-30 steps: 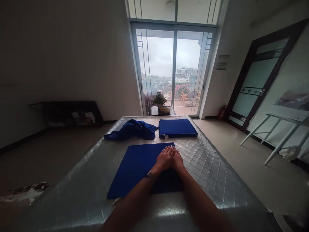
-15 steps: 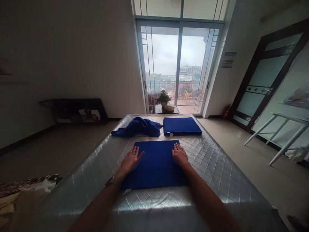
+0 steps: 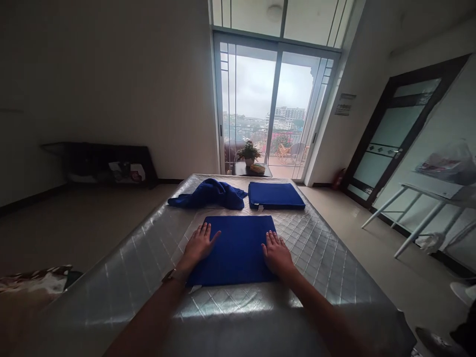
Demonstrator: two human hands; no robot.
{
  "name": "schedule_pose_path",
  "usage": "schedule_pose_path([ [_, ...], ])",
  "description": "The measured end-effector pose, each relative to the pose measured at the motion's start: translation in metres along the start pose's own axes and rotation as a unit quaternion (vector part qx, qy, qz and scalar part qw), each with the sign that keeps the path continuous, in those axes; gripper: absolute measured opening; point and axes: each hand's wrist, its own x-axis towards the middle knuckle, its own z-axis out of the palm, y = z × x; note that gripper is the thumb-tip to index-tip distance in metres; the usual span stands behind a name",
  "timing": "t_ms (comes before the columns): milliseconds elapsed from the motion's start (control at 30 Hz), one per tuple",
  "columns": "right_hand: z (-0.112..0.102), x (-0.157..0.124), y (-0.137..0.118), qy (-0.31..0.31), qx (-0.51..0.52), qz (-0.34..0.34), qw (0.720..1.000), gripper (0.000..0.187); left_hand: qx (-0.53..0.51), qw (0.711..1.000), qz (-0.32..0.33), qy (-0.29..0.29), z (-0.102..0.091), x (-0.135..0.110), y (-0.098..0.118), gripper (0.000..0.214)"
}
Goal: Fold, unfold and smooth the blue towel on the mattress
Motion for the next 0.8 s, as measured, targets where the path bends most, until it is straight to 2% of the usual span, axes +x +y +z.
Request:
schedule_pose_path([
  [133,0.005,-0.023,0.005,-0.046,0.028,0.023,0.998,0.066,0.001,0.999,0.013,0.031,0.0,-0.003,0.001,0.088],
  [200,0.005,-0.024,0.006,-0.056,0.037,0.026,0.997,0.067,0.006,0.999,-0.001,0.047,-0.007,-0.008,0.005,0.088],
  [267,0.004,-0.024,0.005,-0.06,0.046,0.028,0.997,0.067,0.018,0.996,-0.009,0.087,-0.018,-0.014,0.011,0.086],
  [333,0.003,-0.023,0.004,-0.06,0.054,0.029,0.996,0.067,0.027,0.991,0.019,0.132,-0.03,-0.02,0.021,0.08],
  [400,0.003,-0.023,0.003,-0.056,0.059,0.028,0.996,0.067,0.029,0.987,0.072,0.144,-0.039,-0.024,0.039,0.073],
  [500,0.003,-0.025,0.002,-0.048,0.063,0.028,0.996,0.067,0.003,0.983,0.155,0.095,-0.04,-0.031,0.085,0.065],
  [667,0.005,-0.027,0.005,-0.051,0.048,0.017,0.997,0.063,-0.091,0.952,0.293,0.023,-0.014,-0.051,0.175,0.068],
  [733,0.005,-0.027,0.007,-0.056,0.036,0.004,0.998,0.063,-0.111,0.941,0.318,-0.004,-0.006,-0.056,0.193,0.067],
  [800,0.006,-0.027,0.008,-0.056,0.034,0.002,0.998,0.063,-0.114,0.944,0.308,-0.032,-0.004,-0.059,0.192,0.068],
])
